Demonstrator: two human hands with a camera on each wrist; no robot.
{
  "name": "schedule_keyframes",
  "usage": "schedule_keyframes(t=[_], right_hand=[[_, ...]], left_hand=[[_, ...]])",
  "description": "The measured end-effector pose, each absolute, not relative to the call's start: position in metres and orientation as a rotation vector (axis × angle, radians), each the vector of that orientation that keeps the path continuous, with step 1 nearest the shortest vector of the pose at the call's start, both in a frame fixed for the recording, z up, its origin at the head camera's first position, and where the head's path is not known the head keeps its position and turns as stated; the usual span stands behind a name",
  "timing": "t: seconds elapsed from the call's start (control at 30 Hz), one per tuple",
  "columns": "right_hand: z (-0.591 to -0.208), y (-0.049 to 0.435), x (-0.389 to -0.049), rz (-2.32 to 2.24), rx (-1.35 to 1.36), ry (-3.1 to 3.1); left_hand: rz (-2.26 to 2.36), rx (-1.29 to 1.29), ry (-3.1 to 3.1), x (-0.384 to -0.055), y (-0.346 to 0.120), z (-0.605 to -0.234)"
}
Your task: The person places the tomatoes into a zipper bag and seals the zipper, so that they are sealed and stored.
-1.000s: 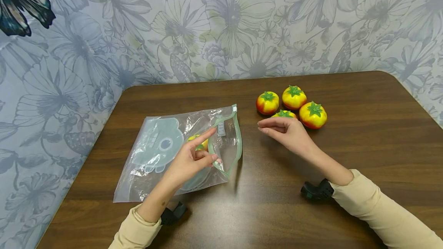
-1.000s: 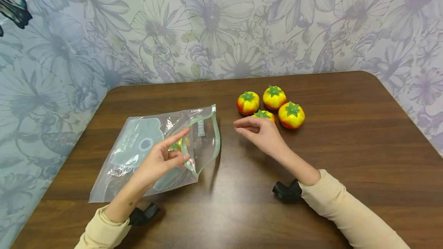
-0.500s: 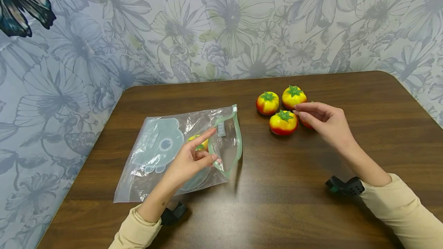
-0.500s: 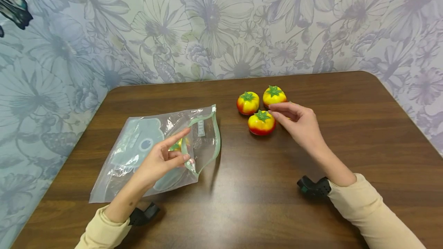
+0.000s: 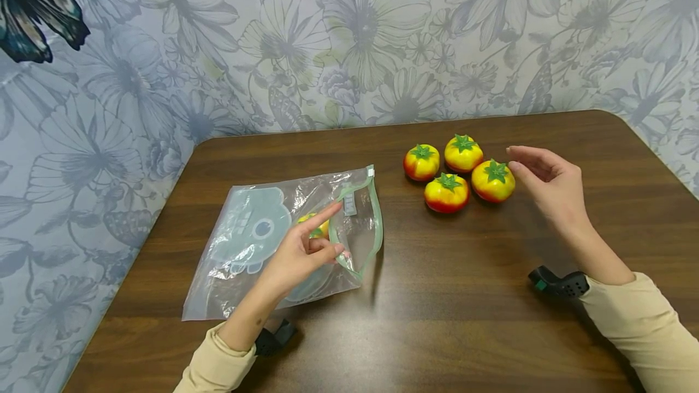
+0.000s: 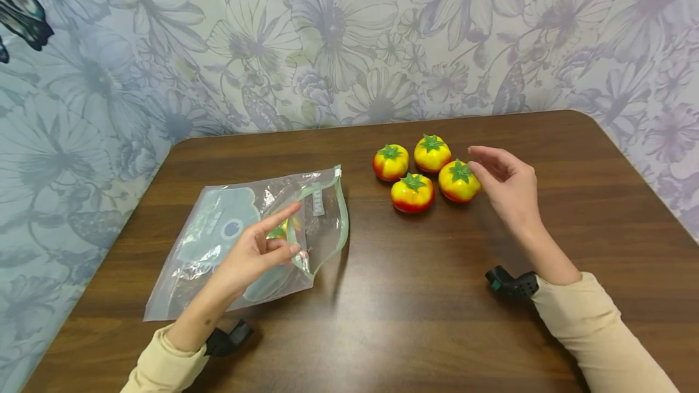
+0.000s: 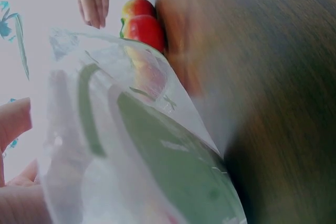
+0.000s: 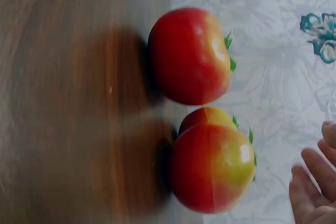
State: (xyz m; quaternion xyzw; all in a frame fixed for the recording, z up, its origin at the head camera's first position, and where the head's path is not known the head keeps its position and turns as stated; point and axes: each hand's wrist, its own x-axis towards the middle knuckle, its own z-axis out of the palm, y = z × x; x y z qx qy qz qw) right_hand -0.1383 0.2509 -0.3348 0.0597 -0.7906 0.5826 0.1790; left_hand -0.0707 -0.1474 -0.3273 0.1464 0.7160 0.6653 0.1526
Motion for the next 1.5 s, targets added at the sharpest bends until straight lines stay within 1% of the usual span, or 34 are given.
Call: schedule_keyframes(t=[0.23, 0.6, 0.83, 1.03, 1.5], right_hand=[[-0.342, 0.259, -0.142, 1.522, 0.123, -2.539], [-0.35, 0.261, -0.146, 1.651, 0.146, -2.754], [-0.358, 0.264, -0.152, 1.671, 0.138, -2.787], [-0.362, 0.266, -0.157, 1.68, 0.078, -2.854], [-0.363, 0.268, -0.153, 1.832, 0.09, -2.778]], left_hand=[[1.91, 0.414, 2.064, -0.07, -0.146, -0.326], [1.921, 0.446, 2.045, -0.071, -0.146, -0.326], [1.918, 0.445, 2.049, -0.071, -0.145, -0.327], [1.921, 0.445, 2.051, -0.071, -0.146, -0.328], [1.915, 0.442, 2.058, -0.072, -0.146, -0.328]])
